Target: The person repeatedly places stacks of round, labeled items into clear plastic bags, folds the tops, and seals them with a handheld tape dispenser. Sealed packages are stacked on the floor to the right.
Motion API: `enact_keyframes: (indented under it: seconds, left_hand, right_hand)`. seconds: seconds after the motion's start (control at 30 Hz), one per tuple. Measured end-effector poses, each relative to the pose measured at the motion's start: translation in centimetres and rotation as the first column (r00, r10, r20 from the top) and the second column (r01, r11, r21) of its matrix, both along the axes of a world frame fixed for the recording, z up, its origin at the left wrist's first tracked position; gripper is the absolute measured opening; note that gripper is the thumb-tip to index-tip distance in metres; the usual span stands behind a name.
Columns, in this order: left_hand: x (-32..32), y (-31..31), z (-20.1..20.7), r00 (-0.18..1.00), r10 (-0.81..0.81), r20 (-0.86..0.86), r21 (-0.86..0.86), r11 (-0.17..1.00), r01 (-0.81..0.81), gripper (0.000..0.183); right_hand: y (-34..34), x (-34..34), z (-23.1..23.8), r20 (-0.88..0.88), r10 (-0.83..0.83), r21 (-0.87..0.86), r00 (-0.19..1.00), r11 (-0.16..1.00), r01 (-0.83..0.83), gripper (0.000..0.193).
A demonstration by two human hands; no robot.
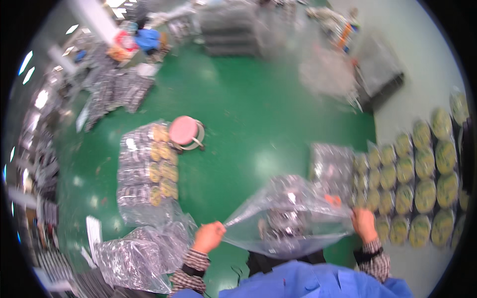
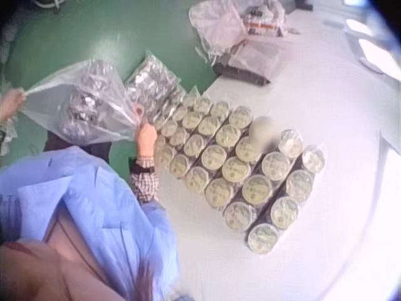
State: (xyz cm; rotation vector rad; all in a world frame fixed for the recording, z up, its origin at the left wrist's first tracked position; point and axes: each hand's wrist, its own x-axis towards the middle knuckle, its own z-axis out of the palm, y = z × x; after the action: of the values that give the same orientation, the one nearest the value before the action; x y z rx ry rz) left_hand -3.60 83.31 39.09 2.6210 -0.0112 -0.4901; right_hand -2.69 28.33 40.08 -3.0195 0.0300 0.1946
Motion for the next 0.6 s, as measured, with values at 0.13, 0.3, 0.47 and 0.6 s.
enact_keyframes:
  seconds: [0.13, 0.3, 0.47, 0.6]
  left_hand:
    - [4.4, -3.5, 2.7, 0.966, -0.142, 0.214, 0.062, 0.989, 0.132, 0.021]
    - [8.5, -0.9, 3.1, 0.993, -0.031, 0.118, -0.194, 0.979, 0.054, 0.024]
    - [12.0, -11.3, 7.7, 0.792, -0.42, 0.443, 0.429, 0.875, 0.224, 0.064]
    - [13.9, -23.2, 4.5, 0.698, -0.59, 0.406, 0.344, 0.806, 0.481, 0.065]
  right_hand:
    - [5.0, 3.9, 4.1, 0.132, 0.202, 0.228, 0.97, 0.947, -0.228, 0.022]
    - [1.6, 5.5, 3.9, 0.083, 0.052, 0.223, 0.995, 0.972, -0.069, 0.032]
    - [2.1, 5.2, 5.7, 0.057, 0.053, 0.156, 0.997, 0.986, -0.062, 0.013]
    - [5.7, 8.3, 9.2, 0.604, 0.148, -0.046, 0.783, 0.987, -0.151, 0.02]
